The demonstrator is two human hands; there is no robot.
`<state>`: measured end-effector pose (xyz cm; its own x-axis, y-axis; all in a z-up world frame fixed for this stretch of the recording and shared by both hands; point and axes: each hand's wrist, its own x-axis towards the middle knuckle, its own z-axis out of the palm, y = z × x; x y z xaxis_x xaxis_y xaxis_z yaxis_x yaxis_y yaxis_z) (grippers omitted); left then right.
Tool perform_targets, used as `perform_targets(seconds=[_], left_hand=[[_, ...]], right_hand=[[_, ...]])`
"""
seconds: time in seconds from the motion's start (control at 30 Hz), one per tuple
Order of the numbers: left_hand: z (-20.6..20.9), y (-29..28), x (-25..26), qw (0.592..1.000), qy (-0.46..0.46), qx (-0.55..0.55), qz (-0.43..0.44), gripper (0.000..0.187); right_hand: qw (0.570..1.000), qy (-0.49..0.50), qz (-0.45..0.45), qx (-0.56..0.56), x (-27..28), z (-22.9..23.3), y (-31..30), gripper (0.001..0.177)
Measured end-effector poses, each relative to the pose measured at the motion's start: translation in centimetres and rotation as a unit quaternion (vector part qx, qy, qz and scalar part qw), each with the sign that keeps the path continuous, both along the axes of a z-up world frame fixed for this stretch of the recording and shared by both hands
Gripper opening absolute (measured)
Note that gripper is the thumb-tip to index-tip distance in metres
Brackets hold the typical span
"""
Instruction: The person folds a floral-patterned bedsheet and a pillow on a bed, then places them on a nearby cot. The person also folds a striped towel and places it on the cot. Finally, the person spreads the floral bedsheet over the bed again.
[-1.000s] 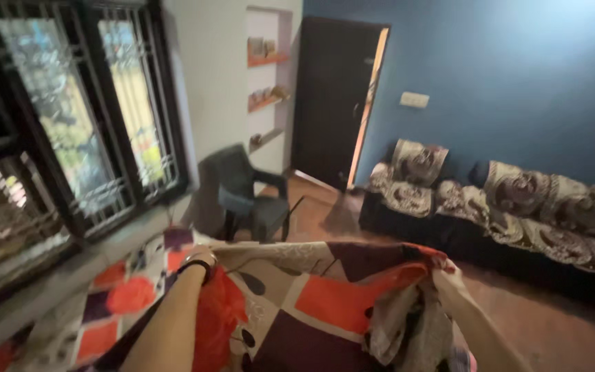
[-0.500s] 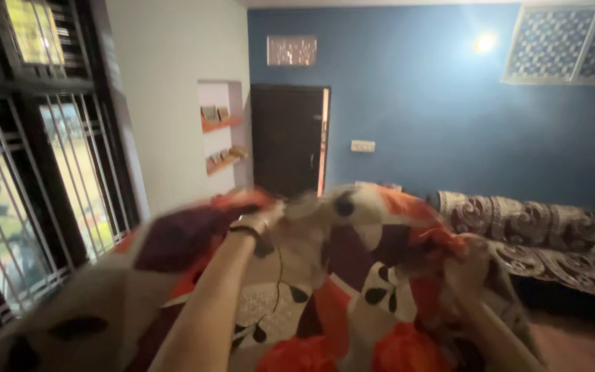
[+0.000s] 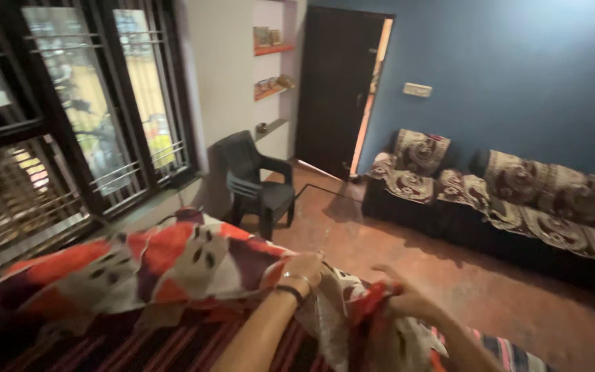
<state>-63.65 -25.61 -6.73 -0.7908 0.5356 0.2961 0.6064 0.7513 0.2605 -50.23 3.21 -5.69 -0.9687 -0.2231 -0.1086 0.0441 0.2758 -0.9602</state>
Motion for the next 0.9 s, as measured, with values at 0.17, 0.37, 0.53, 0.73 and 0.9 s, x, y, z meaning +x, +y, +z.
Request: perform_targets(seconds=[0.17,0.37,0.53,0.73,0.9], left_hand=[[-0.2,-2.6,4.9,0.994,0.013,0.094,-0.058,0.020],[6.3,-7.8,8.9,0.979,0.143,0.144,-0.033,0.042],[9.1,-8.4,10.3,0.987,0.049,0.128,-0.078,0.041],[8.0,-10.4,5.7,0.943,0.098,0.272,-0.168,0.070],[3.5,-11.4,0.3,0.966,-0.007,0.243,-0.085,0.062]], right_hand=[[0.993,0.047,-0.005,0.113,-3.3,-2.2,-11.1,0.069],[0.988,0.037,-0.140,-0.047,-5.8,-1.9,-16.6,0.029],[0.938,0.045,-0.150,-0.308,-8.5,0.1,-15.2,0.025],[0.920,0.038,-0.163,-0.353,-11.0,0.4,-11.7,0.022],[0.913,0.047,-0.203,-0.351,-11.3,-1.3,-7.8,0.021]])
